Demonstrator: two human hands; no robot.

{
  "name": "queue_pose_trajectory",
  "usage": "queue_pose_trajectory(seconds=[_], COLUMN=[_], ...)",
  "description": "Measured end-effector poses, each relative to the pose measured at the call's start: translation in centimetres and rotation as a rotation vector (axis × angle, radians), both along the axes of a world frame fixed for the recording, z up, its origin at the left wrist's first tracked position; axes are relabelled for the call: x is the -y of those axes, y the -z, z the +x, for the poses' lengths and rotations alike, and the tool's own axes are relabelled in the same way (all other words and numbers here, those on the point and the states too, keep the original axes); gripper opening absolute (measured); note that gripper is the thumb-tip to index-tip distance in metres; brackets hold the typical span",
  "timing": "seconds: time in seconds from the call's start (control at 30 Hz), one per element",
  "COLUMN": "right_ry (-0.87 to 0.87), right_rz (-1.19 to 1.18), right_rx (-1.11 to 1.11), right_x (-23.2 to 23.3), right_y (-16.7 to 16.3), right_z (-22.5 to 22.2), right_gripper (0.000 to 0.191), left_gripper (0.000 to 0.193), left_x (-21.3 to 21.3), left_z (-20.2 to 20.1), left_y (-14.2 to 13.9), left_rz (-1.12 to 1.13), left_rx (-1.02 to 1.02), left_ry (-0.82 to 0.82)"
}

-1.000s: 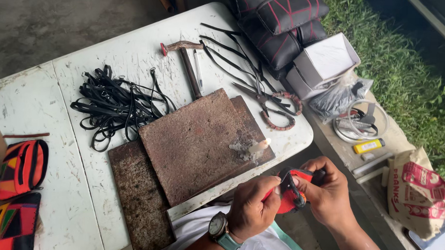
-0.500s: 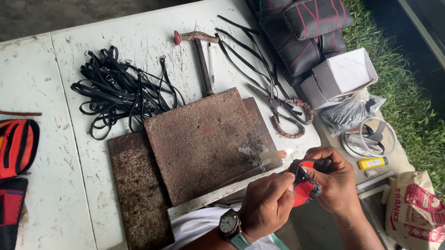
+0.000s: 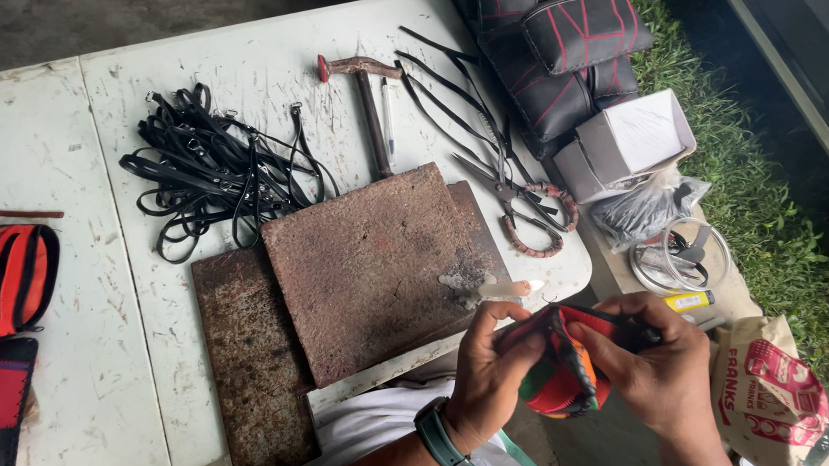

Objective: The person lights a candle on the work table, then holds each colorful fabric coin purse and passes its edges and seams near the flame to singe loose threads, working over a metal plate. They trim remaining threads with scissors, turn the purses over to treat other sides, and place the finished purses into a cardboard box.

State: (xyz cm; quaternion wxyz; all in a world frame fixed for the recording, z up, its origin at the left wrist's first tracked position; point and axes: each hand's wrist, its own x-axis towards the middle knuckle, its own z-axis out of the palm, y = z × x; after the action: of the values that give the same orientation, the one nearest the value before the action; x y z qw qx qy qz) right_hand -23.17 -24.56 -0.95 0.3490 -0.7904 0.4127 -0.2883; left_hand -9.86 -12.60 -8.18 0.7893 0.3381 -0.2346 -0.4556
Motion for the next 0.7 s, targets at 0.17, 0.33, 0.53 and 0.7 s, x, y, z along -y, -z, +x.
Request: queue_pose_trajectory(seconds=[0.17,0.33,0.53,0.7], right_ry=[0.004,-0.028,-0.058,-0.041], right_rz=[-0.020,0.038,0.078,0.109], right_rx=[-0.038,0.027,0.117,0.137], right_x=[0.1,0.2,0.3,0.5], right_y=[-0.6,-0.4,0.3,0.8], right_z=[1.3,1.5,1.2,0.7], right_gripper=[0.033,0.029,0.026,0.026], left_gripper=[0.020,0.019,0.019,0.017], left_x=[1.2,0.8,0.3,0.4], left_z=[0.0,0.3,0.8,1.3], left_y=[0.4,0.3,-0.4,-1.0], left_rz=[-0.063,-0.034,-0.038,-0.041], left_rx=[-0.172,-0.025,0.141,0.266], left_ry=[0.004,-0.051,-0.105,-0.155])
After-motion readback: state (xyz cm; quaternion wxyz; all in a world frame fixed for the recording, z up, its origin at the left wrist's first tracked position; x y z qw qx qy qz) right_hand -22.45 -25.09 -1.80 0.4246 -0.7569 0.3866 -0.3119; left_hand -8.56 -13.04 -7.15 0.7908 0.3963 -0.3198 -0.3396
